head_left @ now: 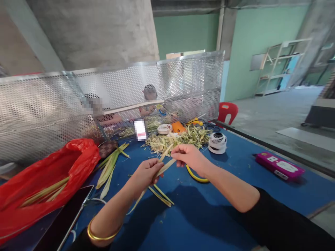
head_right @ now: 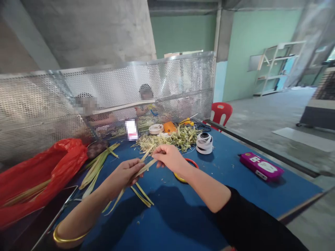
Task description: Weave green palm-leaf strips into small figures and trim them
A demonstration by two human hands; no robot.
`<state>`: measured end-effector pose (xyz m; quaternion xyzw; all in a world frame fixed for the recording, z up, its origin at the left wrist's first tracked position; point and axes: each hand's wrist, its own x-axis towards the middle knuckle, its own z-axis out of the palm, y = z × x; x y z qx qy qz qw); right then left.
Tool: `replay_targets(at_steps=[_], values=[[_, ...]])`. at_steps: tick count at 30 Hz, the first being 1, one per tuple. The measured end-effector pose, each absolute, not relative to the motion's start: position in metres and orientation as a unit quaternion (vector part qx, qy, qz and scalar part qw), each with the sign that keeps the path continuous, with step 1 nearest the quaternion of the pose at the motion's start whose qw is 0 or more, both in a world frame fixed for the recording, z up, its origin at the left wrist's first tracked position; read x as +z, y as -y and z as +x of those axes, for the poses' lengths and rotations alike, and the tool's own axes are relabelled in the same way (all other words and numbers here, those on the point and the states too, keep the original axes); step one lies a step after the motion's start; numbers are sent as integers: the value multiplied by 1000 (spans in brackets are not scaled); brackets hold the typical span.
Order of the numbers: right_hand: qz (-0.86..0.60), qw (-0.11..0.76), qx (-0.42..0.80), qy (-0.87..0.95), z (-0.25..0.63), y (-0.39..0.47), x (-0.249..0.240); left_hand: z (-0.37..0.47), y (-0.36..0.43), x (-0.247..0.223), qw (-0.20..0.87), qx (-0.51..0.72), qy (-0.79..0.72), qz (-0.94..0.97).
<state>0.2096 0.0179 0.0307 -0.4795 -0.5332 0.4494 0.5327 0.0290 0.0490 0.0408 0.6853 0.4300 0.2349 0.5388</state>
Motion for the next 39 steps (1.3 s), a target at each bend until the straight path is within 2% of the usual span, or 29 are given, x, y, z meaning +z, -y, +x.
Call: replay_targets(at_steps=[7,11,16,25,31,35,37,39], values=[[-473,563,469,489,204,-23,21,33,-48,33,557,243,-406,683],[-458,570,480,485,204,-23,21,33,-45,34,534,243,-427,689],[-452,586,482,469,208,-24,21,31,-43,39,571,229,-459,641],[-422,599,532,425,211,-24,28,28,-45,36,567,239,-463,638],[-434,592,484,477,211,-23,22,30,-46,35,571,237,-466,633],[-454,562,458,518,209,-25,20,31,-45,34,572,254,-464,627],[-517,500,368,589,211,-26,22,31,-45,33,558,270,-460,635],[-591,403,246,654,218,-26,25,31,-46,34,537,296,-463,640]])
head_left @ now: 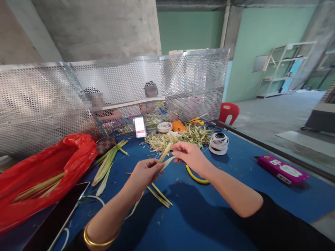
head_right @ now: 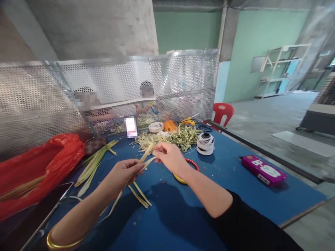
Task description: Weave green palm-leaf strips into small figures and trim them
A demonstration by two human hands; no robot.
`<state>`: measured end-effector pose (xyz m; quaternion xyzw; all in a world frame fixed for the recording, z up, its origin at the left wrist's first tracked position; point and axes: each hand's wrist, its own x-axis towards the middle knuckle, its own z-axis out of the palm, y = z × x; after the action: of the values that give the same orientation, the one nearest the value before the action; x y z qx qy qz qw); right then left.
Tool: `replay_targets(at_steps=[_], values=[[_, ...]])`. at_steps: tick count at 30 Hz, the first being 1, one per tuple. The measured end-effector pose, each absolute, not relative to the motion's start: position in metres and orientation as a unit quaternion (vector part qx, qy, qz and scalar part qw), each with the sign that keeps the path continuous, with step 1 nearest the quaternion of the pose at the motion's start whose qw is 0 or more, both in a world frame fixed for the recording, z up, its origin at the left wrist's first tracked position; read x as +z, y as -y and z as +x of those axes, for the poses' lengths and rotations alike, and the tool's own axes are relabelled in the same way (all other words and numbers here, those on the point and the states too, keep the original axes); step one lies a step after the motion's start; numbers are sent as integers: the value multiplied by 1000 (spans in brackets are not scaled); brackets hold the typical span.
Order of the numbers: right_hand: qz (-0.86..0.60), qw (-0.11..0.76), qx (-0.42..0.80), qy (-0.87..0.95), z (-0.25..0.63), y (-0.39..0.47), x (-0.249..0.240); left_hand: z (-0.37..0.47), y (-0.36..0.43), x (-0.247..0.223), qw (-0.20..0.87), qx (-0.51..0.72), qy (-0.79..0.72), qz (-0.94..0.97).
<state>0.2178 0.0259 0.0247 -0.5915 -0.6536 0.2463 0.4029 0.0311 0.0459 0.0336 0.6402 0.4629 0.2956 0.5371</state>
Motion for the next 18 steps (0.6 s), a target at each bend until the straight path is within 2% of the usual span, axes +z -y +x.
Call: replay_targets(at_steps=[1,4,9,13,18], values=[[-624,351,191,672,223,-25,25,31,-47,34,526,310,-467,640],[-676,246,125,683,241,-17,20,28,-52,35,494,347,-481,636],[-715,93,85,688,254,-8,-4,23,-61,31,459,374,-498,633],[-724,52,59,686,255,-14,-13,20,-68,27,441,394,-503,631],[-732,44,68,676,258,-19,-12,17,-72,27,435,402,-508,625]])
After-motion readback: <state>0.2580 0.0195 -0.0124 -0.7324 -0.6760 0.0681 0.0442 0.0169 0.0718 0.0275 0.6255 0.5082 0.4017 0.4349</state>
